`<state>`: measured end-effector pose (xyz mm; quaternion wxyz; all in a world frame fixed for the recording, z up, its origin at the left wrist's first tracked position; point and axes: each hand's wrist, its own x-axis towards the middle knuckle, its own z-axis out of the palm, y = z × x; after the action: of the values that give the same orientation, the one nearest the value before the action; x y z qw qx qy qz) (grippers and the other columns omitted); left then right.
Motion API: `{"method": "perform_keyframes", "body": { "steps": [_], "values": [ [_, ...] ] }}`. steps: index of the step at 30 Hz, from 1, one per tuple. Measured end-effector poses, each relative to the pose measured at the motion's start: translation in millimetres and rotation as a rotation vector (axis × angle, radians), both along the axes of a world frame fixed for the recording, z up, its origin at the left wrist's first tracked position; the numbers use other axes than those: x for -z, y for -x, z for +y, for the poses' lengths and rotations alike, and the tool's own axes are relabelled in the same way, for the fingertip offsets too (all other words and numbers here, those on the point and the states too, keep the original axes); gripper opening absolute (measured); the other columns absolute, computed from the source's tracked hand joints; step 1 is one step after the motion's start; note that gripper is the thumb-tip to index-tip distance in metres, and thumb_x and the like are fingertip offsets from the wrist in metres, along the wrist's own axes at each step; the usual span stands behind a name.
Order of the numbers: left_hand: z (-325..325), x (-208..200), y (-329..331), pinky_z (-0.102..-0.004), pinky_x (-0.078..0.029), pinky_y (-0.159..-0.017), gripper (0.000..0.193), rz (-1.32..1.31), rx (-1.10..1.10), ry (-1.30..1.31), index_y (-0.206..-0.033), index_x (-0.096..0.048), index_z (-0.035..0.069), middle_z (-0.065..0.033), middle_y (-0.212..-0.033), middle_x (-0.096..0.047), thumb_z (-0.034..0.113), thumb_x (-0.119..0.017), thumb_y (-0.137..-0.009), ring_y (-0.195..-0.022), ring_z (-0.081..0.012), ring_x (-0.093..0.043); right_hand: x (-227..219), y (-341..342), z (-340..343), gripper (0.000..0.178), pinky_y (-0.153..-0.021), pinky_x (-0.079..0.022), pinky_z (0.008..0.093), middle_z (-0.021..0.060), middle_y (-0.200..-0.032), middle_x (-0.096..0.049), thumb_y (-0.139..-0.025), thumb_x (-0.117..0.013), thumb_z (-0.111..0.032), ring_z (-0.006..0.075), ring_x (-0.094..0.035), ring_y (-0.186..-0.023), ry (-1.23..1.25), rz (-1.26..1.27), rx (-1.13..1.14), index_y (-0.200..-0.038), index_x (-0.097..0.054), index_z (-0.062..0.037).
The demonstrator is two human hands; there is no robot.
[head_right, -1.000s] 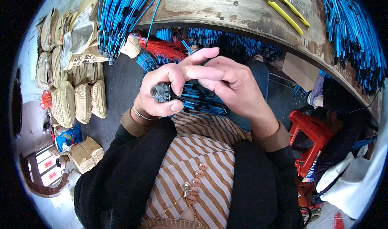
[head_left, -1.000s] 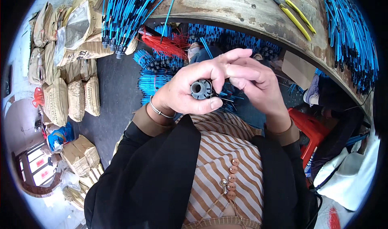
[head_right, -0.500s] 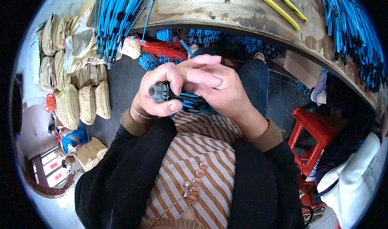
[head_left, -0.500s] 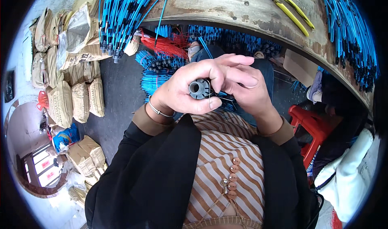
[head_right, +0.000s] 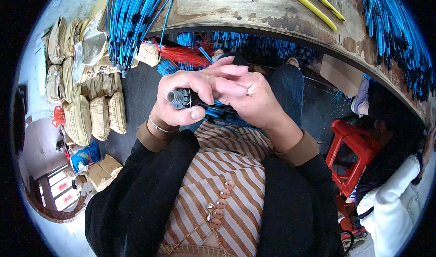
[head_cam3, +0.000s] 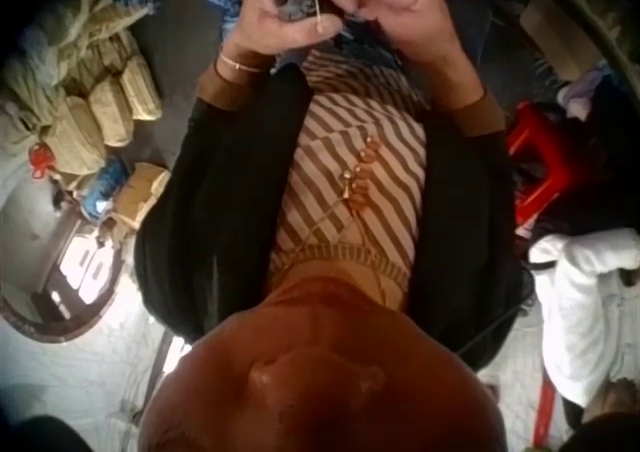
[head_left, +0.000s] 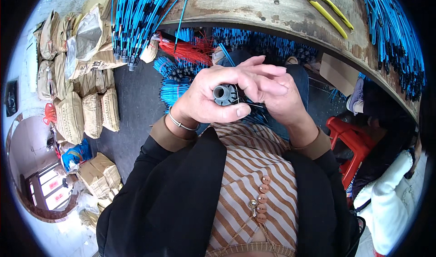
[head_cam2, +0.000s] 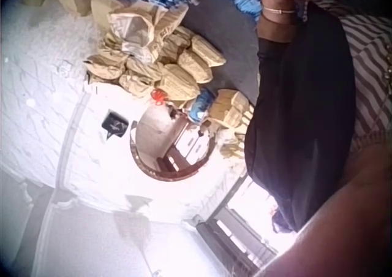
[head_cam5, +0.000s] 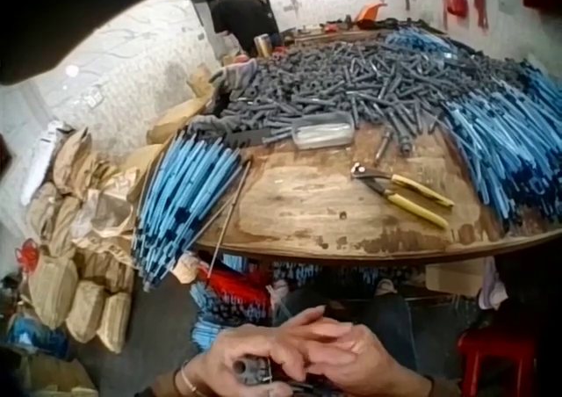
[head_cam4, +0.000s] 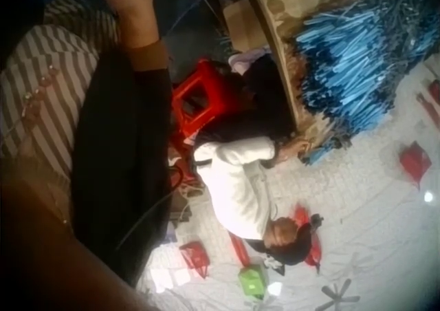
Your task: Trimming and organizing blue plastic components using pliers at a manufacturing workbench.
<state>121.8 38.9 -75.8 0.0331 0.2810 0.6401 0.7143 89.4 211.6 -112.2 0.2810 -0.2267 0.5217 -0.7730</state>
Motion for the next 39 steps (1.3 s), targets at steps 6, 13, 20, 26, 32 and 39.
{"method": "perform_keyframes", "body": {
  "steps": [6,13,20,26,32,39],
  "values": [
    [8,-3,-3,-0.0516,-0.028,-0.107,0.042,-0.076,-0.09,-0.029,-0.107,-0.058,-0.004,-0.0312,-0.11,-0.06,0.018,-0.066,-0.072,-0.123,-0.0443,-0.045,-4,0,-5,0.022,-0.078,-0.047,0.0246,0.0088,-0.094,-0.067,-0.076,-0.066,0.002,0.0167,-0.061,-0.085,0.061,0.07,0.032,-0.097,-0.071,-0.0026],
    [15,-6,-9,-0.052,-0.027,-0.108,0.052,-0.173,-0.175,-0.108,-0.116,-0.055,-0.006,-0.0308,-0.115,-0.058,0.02,-0.065,-0.072,-0.124,-0.0467,-0.042,2,-1,-7,0.023,-0.077,-0.047,0.0238,0.01,-0.096,-0.068,-0.077,-0.066,0.002,0.0162,-0.062,-0.086,0.129,0.054,0.031,-0.099,-0.071,-0.0033],
    [4,-4,1,-0.0553,-0.028,-0.106,0.041,0.011,-0.023,0.031,-0.107,-0.059,-0.003,-0.0293,-0.114,-0.06,0.015,-0.066,-0.071,-0.123,-0.0479,-0.043,3,-3,0,0.019,-0.078,-0.048,0.0242,0.0097,-0.097,-0.068,-0.077,-0.066,0.0,0.0155,-0.062,-0.086,0.041,-0.04,-0.014,-0.095,-0.07,-0.0006],
    [-6,4,7,-0.0582,-0.029,-0.104,0.023,0.141,0.093,0.065,-0.091,-0.061,0.0,-0.0292,-0.109,-0.062,0.01,-0.066,-0.071,-0.12,-0.049,-0.046,4,-1,1,0.016,-0.079,-0.047,0.0258,0.01,-0.099,-0.067,-0.078,-0.066,0.0,0.0163,-0.061,-0.088,0.035,-0.019,-0.015,-0.094,-0.068,0.0022],
    [-2,-2,6,-0.0581,-0.03,-0.104,0.013,0.045,0.046,0.02,-0.083,-0.058,0.002,-0.0293,-0.106,-0.063,0.008,-0.065,-0.073,-0.117,-0.0494,-0.049,10,-13,3,0.016,-0.08,-0.047,0.0271,0.0114,-0.1,-0.066,-0.079,-0.063,0.001,0.0185,-0.06,-0.09,0.025,0.052,0.195,-0.094,-0.067,0.0035],
    [3,3,5,-0.0481,-0.042,-0.097,0.01,-0.05,-0.047,-0.107,-0.081,-0.061,0.002,-0.0152,-0.09,-0.067,0.0,-0.066,-0.073,-0.11,-0.0422,-0.057,5,-8,6,0.02,-0.078,-0.048,0.0275,0.0125,-0.102,-0.065,-0.078,-0.065,0.001,0.0212,-0.062,-0.087,0.095,0.389,0.191,-0.098,-0.067,0.0041]
  ]
}}
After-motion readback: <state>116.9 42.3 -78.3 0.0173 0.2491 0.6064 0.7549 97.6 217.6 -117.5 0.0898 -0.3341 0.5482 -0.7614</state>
